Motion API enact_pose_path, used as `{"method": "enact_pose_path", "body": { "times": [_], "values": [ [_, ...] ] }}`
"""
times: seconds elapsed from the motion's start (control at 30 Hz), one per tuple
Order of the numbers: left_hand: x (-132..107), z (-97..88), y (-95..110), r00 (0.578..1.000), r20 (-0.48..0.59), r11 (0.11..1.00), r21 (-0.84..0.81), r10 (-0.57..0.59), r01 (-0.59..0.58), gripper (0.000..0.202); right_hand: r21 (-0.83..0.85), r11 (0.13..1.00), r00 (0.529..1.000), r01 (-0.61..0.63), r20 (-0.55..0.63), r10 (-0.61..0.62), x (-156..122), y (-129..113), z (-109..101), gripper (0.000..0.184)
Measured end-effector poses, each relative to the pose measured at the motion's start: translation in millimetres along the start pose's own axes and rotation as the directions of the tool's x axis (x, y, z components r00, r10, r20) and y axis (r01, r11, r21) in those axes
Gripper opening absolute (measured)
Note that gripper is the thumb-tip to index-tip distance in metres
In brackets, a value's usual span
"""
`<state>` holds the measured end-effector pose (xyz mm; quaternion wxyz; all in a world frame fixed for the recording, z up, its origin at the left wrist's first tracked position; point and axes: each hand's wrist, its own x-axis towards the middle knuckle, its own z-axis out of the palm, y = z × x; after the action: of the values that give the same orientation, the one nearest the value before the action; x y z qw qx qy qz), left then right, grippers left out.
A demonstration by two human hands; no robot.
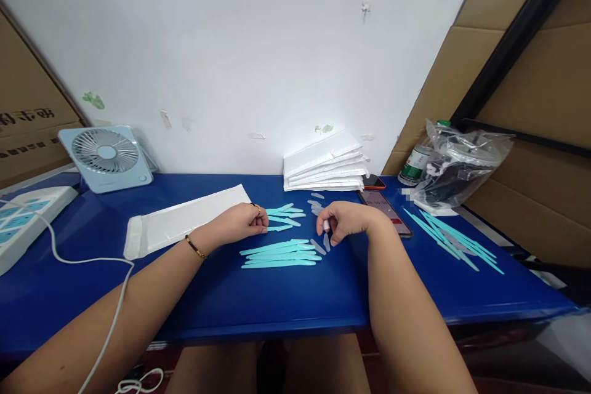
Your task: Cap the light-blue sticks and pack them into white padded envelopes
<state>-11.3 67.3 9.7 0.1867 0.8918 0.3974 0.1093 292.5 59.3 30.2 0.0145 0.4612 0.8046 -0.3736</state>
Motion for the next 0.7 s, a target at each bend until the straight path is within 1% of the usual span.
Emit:
{"method": "enact_pose_path", "body": {
  "times": [0.03,0.1,0.2,0.27,0.4,0.6,0.7],
  "values": [
    [0.0,-0.2,0.5,1.0,0.0,1.0,0.01,0.003,-0.003,0.013,-0.011,1.0,1.0,0.009,0.026,-0.009,0.9,-0.9,0.5,0.034],
    [-0.2,-0.7,1.9,1.0,-0.005,1.0,0.028,0.015,-0.015,0.014,-0.032,0.999,1.0,0.002,0.023,-0.001,3.4,-1.7,1.0,0.027],
    [-0.7,-1.5,4.0,0.999,-0.024,0.998,0.055,0.041,-0.039,0.017,-0.041,0.998,0.997,-0.045,-0.071,0.042,7.2,-4.8,1.6,0.027],
    [-1.2,-1.7,5.0,0.998,-0.035,0.995,0.085,0.052,-0.049,0.02,-0.054,0.997,0.989,-0.056,-0.136,0.048,9.6,-10.0,3.4,0.024],
    [-1.7,-2.3,6.7,0.998,-0.033,0.991,0.125,0.058,-0.054,0.019,-0.12,0.993,0.972,-0.011,-0.233,-0.017,16.4,-22.5,10.6,0.016],
    [-1.7,-3.6,8.6,0.997,-0.022,0.989,0.134,0.067,-0.064,0.019,-0.128,0.99,0.946,0.052,-0.31,-0.09,26.4,-31.4,18.1,0.017],
    [-1.6,-3.2,7.7,0.997,-0.019,0.989,0.133,0.074,-0.071,0.019,-0.168,0.982,0.927,0.081,-0.349,-0.136,29.7,-34.7,20.8,0.016]
  ]
}}
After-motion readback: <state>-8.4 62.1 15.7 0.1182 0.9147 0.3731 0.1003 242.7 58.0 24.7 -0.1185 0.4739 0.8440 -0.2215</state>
